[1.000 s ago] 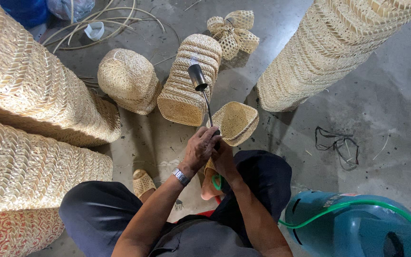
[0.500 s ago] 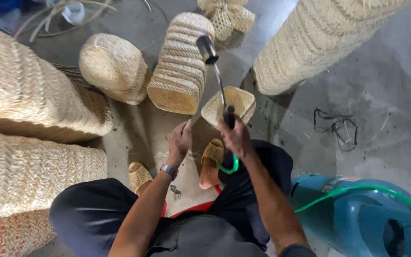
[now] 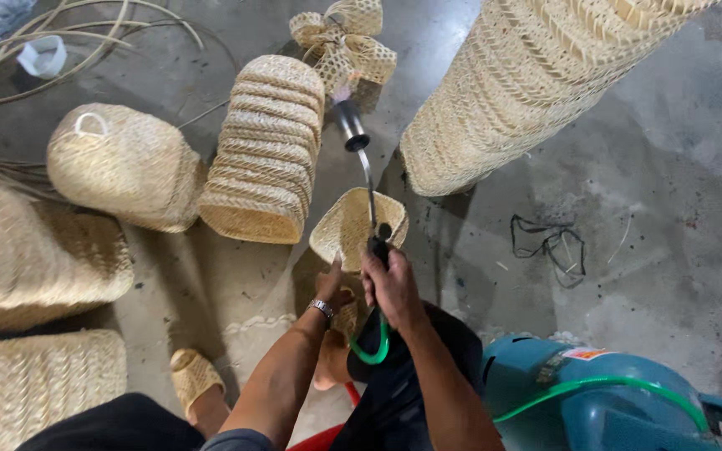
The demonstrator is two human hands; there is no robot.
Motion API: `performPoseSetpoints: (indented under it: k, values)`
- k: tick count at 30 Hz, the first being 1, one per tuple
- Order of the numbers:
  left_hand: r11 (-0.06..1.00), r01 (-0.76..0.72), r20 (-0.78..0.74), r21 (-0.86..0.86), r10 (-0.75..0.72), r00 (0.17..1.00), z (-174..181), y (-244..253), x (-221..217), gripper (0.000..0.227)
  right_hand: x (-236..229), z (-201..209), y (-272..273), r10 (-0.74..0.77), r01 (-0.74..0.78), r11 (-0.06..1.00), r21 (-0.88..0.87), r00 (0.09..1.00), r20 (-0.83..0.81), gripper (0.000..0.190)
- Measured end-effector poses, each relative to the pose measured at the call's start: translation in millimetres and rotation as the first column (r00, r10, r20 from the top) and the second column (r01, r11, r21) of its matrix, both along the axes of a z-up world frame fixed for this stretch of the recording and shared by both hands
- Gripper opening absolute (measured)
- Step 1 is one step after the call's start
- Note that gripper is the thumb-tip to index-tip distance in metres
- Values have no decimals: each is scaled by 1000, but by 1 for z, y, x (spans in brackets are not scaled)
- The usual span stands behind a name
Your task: The person uses a handheld torch to burn off loose fibers and smooth the surface of woven baskets and hats, handling them individually by hand.
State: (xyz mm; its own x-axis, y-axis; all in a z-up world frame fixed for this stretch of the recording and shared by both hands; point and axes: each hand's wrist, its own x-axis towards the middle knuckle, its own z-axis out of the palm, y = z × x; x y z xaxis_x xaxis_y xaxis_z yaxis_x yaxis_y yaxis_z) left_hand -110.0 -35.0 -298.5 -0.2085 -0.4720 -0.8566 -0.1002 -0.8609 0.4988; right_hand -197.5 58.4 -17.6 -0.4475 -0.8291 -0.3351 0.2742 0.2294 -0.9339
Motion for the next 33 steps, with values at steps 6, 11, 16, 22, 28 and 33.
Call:
performPoseSetpoints:
  k: [6,11,16,22,28,33]
  values:
    - [959,78,-523,273,80,848,-49,8,-23,45,5,18,5,41,-41,998,-37,999,23,29]
    - [631,609,-240,-480,-763,601,-53,13,-11,24,4,18,6,71,-68,994,-87,997,32,28]
    - [980,-62,-477,190,148,866,3,28,-3,22,-3,9,16,31,-30,998,-49,999,9,27]
    - [986,-12,-274,-167,-35,961,103,1,8,48,-20,13,36,-5,5,1000,14,999,-37,32]
    - [851,-174,-281,-495,33,959,139,-53,59,42,-17,25,52,59,-6,985,174,952,-301,43]
    - [619,-217,-324,-755,-65,944,155,-74,120,61,18,19,35,300,-237,952,193,846,-441,31]
